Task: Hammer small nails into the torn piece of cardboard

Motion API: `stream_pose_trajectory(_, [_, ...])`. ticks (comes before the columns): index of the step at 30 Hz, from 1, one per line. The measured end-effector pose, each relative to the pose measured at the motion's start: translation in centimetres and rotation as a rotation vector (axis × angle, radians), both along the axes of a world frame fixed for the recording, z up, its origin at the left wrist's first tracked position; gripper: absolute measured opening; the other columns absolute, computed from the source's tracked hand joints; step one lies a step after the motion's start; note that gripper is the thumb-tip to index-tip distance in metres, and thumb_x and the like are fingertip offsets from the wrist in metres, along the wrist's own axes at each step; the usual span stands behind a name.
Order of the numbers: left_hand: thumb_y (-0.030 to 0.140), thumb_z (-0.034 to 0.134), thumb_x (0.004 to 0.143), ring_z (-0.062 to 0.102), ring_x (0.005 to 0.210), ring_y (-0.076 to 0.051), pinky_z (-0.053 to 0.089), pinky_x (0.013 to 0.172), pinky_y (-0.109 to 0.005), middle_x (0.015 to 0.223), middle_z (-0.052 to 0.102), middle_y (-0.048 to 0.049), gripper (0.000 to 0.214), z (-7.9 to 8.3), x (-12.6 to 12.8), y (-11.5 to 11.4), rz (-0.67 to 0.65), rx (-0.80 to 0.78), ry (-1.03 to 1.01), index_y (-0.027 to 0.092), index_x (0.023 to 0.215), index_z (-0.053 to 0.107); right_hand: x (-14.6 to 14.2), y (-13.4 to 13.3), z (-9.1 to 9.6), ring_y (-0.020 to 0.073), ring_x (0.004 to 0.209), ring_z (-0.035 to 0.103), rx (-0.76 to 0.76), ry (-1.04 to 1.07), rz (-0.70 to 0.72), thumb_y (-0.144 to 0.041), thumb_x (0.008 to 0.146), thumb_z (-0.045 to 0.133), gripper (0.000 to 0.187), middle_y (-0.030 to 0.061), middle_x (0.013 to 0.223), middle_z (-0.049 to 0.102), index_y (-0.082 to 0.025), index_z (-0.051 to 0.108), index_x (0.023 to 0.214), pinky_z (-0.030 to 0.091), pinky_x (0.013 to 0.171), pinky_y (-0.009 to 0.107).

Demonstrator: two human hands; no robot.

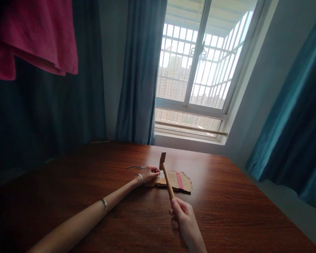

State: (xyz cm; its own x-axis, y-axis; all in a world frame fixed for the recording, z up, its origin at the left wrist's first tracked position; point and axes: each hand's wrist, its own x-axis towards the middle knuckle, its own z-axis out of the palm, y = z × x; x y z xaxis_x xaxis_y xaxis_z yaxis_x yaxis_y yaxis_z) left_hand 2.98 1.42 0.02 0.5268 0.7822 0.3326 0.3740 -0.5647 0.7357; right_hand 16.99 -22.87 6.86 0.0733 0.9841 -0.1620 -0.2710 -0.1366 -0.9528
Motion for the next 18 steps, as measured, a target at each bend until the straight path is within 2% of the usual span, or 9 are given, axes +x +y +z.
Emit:
stream_pose_trajectory(7, [0.037, 0.054, 0.068, 0.054, 0.061, -0.013, 0.037, 0.056, -0.020, 0.066, 0.065, -0.0027, 0.030, 0.26, -0.10, -0.20, 0.001, 0.014, 0.026, 0.011, 0.075, 0.068, -0.27, -0.01, 0.28, -0.0019, 0.032, 0.027, 0.008, 0.008, -0.003, -0.051, 0.069, 0.061, 0.037, -0.0061, 0.060, 0.046, -0.016, 0.049, 0.076, 0.016, 0.028, 0.012])
stream_pose_trajectory(12, [0.037, 0.055, 0.068, 0.054, 0.061, -0.013, 0.036, 0.056, -0.021, 0.064, 0.064, -0.0026, 0.029, -0.14, 0.06, 0.08, 0.019, 0.012, 0.024, 0.011, 0.074, 0.068, -0.32, 0.02, 0.22, -0.0020, 0.032, 0.027, -0.009, 0.009, -0.028, -0.049, 0.070, 0.060, 0.036, -0.0061, 0.060, 0.045, -0.016, 0.050, 0.079, 0.014, 0.028, 0.012])
stream_pose_trajectory(18, [0.035, 0.056, 0.068, 0.052, 0.059, -0.012, 0.035, 0.055, -0.020, 0.062, 0.063, -0.0020, 0.027, -0.35, 0.10, 0.21, 0.017, -0.003, 0.017, 0.011, 0.073, 0.068, -0.23, -0.10, -0.01, -0.0021, 0.032, 0.027, -0.011, 0.017, 0.010, -0.050, 0.071, 0.060, 0.036, -0.0059, 0.061, 0.045, -0.016, 0.049, 0.079, 0.014, 0.028, 0.012])
